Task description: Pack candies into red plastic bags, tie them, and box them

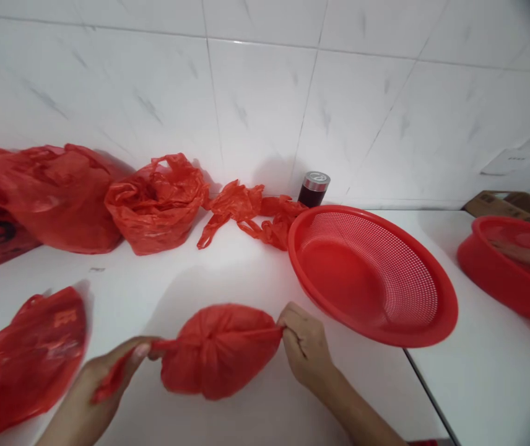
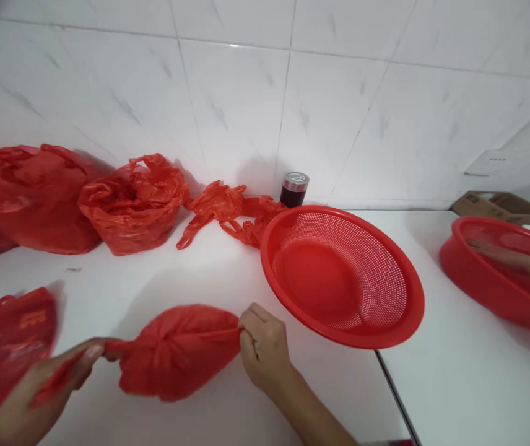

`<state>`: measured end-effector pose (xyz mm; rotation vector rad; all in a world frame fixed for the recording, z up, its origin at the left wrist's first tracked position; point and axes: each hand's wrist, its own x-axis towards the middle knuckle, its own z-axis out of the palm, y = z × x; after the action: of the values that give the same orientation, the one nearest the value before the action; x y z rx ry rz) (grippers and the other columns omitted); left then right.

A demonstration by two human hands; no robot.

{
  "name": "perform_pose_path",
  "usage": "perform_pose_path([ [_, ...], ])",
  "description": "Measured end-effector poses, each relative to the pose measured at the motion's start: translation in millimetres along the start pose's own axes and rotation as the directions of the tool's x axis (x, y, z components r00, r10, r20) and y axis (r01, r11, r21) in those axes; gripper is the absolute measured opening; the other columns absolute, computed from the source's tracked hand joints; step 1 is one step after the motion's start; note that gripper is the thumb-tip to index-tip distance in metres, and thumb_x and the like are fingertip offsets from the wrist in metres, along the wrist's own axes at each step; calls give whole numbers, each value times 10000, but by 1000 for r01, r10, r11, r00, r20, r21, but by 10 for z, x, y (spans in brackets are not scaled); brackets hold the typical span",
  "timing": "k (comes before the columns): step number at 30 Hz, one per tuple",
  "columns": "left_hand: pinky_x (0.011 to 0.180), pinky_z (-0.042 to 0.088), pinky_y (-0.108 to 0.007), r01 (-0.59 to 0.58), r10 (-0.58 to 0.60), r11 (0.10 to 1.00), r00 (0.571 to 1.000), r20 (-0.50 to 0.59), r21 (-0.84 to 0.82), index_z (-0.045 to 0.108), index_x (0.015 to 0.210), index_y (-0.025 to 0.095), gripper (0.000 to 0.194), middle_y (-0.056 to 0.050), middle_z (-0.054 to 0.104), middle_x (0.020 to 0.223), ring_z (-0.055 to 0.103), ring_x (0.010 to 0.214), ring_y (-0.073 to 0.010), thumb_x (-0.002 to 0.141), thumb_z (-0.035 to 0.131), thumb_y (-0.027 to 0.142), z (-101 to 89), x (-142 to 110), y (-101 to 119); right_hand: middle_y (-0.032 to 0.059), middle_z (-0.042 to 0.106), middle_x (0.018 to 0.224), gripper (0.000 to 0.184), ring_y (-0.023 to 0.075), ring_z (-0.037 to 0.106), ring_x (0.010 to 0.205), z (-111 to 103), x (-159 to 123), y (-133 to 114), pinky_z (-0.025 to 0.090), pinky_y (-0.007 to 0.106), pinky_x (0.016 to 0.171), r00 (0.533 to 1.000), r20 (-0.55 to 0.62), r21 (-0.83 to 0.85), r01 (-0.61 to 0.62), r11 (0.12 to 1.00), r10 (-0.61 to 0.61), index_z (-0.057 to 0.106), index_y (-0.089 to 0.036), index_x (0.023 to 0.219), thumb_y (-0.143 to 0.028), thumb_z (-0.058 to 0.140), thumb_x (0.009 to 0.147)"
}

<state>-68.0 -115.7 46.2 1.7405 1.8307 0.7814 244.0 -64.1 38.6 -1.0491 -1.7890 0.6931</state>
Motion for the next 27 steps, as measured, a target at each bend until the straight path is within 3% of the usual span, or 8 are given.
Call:
perform_pose_path([
  [3, 777, 538, -292, 106, -110, 993, 989, -96, -41, 693, 973, 261, 381, -28, 700, 854, 673, 830, -225, 894, 459, 552, 123, -99, -92, 19, 505, 747, 216, 152, 503, 691, 142, -164, 132, 391, 280, 620, 993, -44, 20, -112, 993, 113, 457, -203, 731, -53, 315, 793],
  [5, 914, 480, -318, 117, -147, 985, 954, -261, -125, 654, 1035, 258, 383, -43, 686, 1044, 632, 1019, -232, 924, 416, 536, 300, -102, 48, 60, 559, 928, 187, 189, 534, 865, 235, -183, 106, 436, 335, 750, 995, -40, -4, -90, 996, 90, 487, -201, 857, -90, 346, 804],
  [7, 950, 439, -322, 86, -139, 982, 934, -330, -170, 628, 1054, 255, 380, -43, 665, 1109, 597, 1088, -224, 948, 371, 514, 485, -58, 228, 94, 553, 1064, 130, 227, 516, 965, 317, -162, 39, 433, 387, 822, 998, 21, -71, -51, 996, 52, 473, -200, 925, -183, 463, 796],
  [10, 755, 468, -283, 60, -105, 986, 951, -292, -157, 595, 921, 239, 369, -19, 663, 873, 633, 820, -190, 953, 349, 512, 664, 55, 380, 72, 558, 941, 249, 229, 489, 841, 416, -127, -14, 418, 391, 751, 987, 148, -233, -30, 972, 66, 426, -210, 846, -270, 615, 696],
  [13, 603, 432, -263, 56, -93, 988, 959, -268, -143, 520, 799, 239, 355, 21, 583, 682, 539, 589, -159, 941, 359, 522, 696, 174, 372, -3, 484, 737, 210, 164, 408, 674, 454, -93, 30, 356, 310, 639, 973, 208, -264, -47, 964, 104, 329, -226, 747, -186, 531, 712],
  [16, 583, 427, -245, 59, -96, 986, 965, -243, -155, 518, 805, 241, 319, 33, 581, 664, 524, 575, -150, 931, 391, 505, 666, 307, 325, -43, 419, 677, 233, 122, 357, 606, 424, -9, 94, 295, 247, 559, 945, 244, -82, -203, 976, 218, 260, -229, 720, -154, 477, 756],
  [20, 602, 453, -240, 76, -108, 981, 978, -178, -176, 592, 828, 243, 300, 31, 645, 696, 586, 625, -159, 911, 415, 470, 665, 531, 270, -70, 383, 664, 230, 100, 337, 590, 401, 154, 142, 293, 220, 541, 890, 290, 106, -395, 913, 351, 278, -231, 739, -189, 502, 778],
  [27, 581, 447, -263, 25, -48, 982, 992, -116, -186, 631, 843, 233, 244, 24, 632, 669, 554, 591, -168, 852, 453, 399, 647, 699, 201, -75, 378, 662, 271, 99, 324, 588, 367, 241, 133, 294, 218, 541, 883, 263, 191, -444, 876, 390, 274, -235, 745, -209, 541, 783],
])
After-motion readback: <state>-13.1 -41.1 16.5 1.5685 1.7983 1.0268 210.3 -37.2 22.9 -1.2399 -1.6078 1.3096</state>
